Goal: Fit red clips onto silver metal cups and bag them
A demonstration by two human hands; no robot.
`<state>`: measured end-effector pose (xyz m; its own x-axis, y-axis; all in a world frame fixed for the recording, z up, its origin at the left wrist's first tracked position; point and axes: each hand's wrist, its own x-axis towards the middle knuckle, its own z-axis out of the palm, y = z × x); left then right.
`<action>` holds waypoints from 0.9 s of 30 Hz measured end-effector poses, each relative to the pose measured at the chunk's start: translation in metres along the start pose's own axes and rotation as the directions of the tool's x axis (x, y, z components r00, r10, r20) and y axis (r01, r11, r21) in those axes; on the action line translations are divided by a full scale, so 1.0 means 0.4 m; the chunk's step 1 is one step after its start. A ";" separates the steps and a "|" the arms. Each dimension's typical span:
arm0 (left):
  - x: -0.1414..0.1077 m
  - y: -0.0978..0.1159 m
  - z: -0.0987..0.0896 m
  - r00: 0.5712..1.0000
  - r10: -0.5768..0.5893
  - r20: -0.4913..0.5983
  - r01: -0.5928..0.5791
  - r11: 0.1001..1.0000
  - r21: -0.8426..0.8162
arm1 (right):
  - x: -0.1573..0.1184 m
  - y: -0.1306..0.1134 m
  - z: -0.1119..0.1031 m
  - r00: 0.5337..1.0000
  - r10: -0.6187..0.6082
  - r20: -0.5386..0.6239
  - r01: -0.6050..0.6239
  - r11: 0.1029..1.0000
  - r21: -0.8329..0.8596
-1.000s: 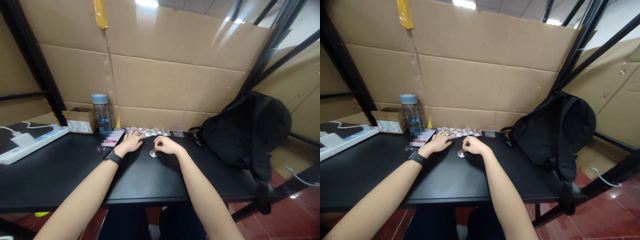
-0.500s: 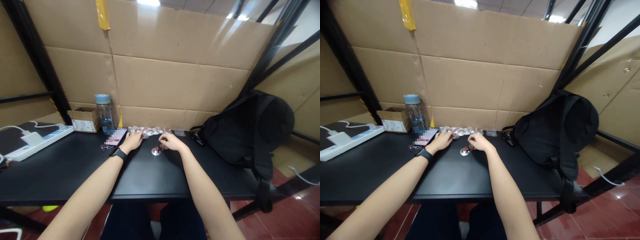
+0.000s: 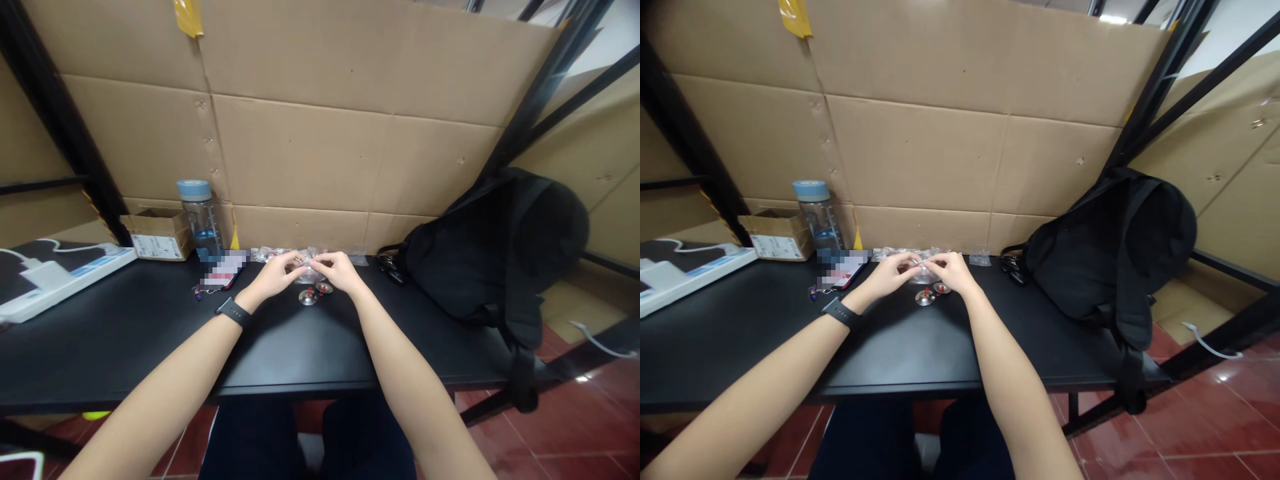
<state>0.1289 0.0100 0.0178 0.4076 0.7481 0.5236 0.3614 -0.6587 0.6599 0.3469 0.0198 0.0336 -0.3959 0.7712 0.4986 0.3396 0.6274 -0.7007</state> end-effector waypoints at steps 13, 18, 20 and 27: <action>-0.012 -0.050 0.024 0.986 -0.033 0.161 0.039 0.999 -0.035 | 0.008 0.027 0.012 0.994 0.097 -0.044 -0.091 0.987 0.136; -0.008 -0.064 0.022 0.983 -0.083 0.162 0.104 0.986 -0.128 | 0.009 0.018 0.014 0.994 0.070 -0.085 -0.055 0.984 0.168; -0.004 -0.061 0.017 0.988 -0.090 0.128 0.111 0.979 -0.168 | 0.011 0.011 0.015 0.987 0.068 -0.144 -0.041 0.981 0.187; 0.015 -0.039 0.006 0.980 -0.161 -0.115 0.116 0.938 -0.326 | 0.010 0.003 0.024 0.980 0.084 -0.182 -0.011 0.928 0.373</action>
<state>0.1276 0.0247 0.0094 0.2448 0.8484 0.4693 0.1127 -0.5057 0.8553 0.3374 0.0228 0.0299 -0.2038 0.8281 0.5222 0.0011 0.5336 -0.8457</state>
